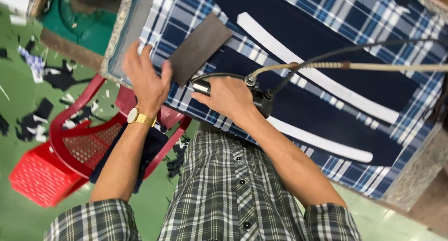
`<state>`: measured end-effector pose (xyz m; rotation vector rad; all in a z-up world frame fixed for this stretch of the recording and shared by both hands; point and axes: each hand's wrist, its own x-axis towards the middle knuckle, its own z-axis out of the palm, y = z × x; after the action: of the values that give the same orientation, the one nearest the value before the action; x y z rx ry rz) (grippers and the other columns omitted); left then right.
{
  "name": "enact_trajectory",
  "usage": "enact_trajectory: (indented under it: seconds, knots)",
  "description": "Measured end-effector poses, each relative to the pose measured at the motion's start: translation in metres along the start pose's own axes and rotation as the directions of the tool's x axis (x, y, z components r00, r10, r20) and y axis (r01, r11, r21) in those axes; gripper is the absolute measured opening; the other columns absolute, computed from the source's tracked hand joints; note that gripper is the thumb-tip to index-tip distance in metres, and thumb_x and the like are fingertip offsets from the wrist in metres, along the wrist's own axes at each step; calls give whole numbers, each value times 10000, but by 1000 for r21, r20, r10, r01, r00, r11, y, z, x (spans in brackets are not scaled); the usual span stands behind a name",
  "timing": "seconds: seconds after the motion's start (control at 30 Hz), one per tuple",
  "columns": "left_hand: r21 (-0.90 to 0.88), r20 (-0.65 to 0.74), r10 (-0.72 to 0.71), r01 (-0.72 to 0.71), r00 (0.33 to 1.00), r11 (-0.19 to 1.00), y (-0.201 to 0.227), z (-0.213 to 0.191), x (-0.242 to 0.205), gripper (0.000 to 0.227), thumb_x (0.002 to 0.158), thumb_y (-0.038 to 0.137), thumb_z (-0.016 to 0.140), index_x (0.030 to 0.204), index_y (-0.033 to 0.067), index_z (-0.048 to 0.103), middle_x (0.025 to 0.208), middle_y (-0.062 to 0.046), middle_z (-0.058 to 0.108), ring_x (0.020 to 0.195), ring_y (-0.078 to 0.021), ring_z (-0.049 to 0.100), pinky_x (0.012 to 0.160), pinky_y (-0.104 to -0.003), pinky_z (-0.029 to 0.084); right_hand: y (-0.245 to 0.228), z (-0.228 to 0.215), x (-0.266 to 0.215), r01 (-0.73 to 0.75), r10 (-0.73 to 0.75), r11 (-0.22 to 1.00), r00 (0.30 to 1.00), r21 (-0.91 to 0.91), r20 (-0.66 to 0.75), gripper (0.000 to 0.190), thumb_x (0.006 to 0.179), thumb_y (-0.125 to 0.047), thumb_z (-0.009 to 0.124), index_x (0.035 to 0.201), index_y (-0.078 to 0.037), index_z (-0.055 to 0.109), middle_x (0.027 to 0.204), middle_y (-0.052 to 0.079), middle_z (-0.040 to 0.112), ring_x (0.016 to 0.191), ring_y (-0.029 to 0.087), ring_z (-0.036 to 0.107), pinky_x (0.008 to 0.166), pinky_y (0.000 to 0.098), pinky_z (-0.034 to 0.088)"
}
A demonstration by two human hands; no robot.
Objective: The person irons two dark blue fabric pieces with white stripes on a plaid-covered table. They use a steam iron in the right hand and a small dark rectangular block in the left hand to press the fabric while ironing. The person repeatedly moves the iron and the block along the length of the fabric pieces.
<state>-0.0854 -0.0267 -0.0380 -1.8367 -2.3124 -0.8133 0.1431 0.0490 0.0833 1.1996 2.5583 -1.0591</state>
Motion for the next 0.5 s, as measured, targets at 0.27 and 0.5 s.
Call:
enact_trajectory:
  seconds: [0.27, 0.5]
  knots:
    - [-20, 233, 163, -163, 959, 986, 57, 48, 31, 1025, 729, 565, 918, 1431, -29, 465, 1238, -228, 523, 1083, -413, 522, 899, -503, 399, 44, -15, -82, -244, 238, 970, 958, 19, 161, 565, 913, -540, 610, 978, 3, 753, 848, 242, 746, 830, 419, 749, 685, 506, 580]
    - [-157, 200, 269, -240, 942, 958, 77, 44, 18, 875, 598, 318, 923, 1317, 9, 531, 1147, -183, 460, 1037, -387, 469, 906, -479, 332, 139, -22, -202, -571, 568, 819, 799, -48, 199, 589, 854, -617, 619, 1140, -120, 752, 960, 188, 791, 987, 411, 748, 852, 500, 574]
